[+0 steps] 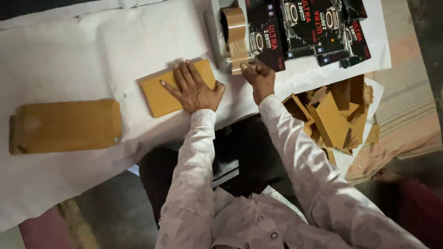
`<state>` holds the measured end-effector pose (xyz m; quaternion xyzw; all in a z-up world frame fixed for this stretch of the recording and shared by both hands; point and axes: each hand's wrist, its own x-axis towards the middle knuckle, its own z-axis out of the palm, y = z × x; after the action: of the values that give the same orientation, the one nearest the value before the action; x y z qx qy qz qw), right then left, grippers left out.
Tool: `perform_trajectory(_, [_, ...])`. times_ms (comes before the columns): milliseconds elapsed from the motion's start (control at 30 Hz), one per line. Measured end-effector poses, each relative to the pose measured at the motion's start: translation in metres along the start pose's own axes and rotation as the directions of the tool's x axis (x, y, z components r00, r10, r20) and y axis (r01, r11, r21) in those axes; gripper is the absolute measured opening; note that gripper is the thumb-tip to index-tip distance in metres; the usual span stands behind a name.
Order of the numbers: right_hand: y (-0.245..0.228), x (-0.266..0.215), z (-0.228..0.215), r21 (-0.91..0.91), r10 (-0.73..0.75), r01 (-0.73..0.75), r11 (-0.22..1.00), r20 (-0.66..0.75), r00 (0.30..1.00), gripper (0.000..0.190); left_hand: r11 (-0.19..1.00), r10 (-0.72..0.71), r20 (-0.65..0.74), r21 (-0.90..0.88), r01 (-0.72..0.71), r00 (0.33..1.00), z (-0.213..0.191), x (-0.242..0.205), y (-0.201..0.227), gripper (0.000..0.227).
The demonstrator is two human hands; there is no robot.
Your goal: The person places small black product boxes into larger brown cardboard boxes, folds the flaps, and seals them with packing tape using a tape dispenser. The sealed boxes are then moved aside on the table.
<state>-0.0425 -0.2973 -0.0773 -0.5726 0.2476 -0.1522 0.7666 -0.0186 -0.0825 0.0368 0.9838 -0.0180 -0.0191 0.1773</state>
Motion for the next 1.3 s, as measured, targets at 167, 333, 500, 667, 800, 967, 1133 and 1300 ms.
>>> perform_trajectory(167, [0.006,-0.032,0.007,-0.316,-0.306,0.305,0.898,0.048,0.951,0.026,0.999,-0.002,0.001,0.041,0.002,1.0,-0.006,0.01,0.0,0.11])
perform_trajectory(333, [-0.012,-0.089,0.014,-0.046,-0.106,0.106,0.993,0.006,0.994,0.042,0.999,0.012,0.076,0.035,-0.015,0.997,0.013,-0.01,-0.002,0.112])
perform_trajectory(500, [-0.037,-0.058,0.063,0.014,-0.04,0.039,0.999,0.067,0.997,0.02,0.997,0.009,-0.029,0.077,-0.007,1.0,0.011,0.007,-0.003,0.12])
perform_trajectory(667, [-0.016,-0.04,0.095,-0.064,0.17,-0.171,0.983,-0.019,0.985,0.023,0.993,-0.011,0.01,-0.12,0.012,1.0,0.009,0.007,-0.009,0.128])
perform_trajectory(800, [0.012,-0.039,0.098,-0.142,0.169,-0.179,0.974,-0.081,0.982,0.024,0.994,0.028,-0.115,-0.105,-0.04,0.993,0.023,0.002,-0.019,0.11])
perform_trajectory(967, [0.026,-0.032,0.101,-0.342,0.025,-0.089,0.936,-0.186,0.982,0.024,0.993,0.07,-0.213,-0.078,-0.089,0.974,0.041,0.005,-0.025,0.091])
perform_trajectory(1133, [0.016,-0.028,0.096,-0.752,-0.344,0.214,0.623,-0.018,0.939,0.023,0.993,0.055,-0.158,-0.098,-0.071,0.986,0.041,0.004,-0.024,0.086])
perform_trajectory(1300, [0.004,-0.035,0.1,-0.734,-0.286,0.163,0.659,-0.044,0.957,0.028,0.992,0.054,-0.141,-0.104,-0.069,0.989,0.03,0.007,-0.023,0.084])
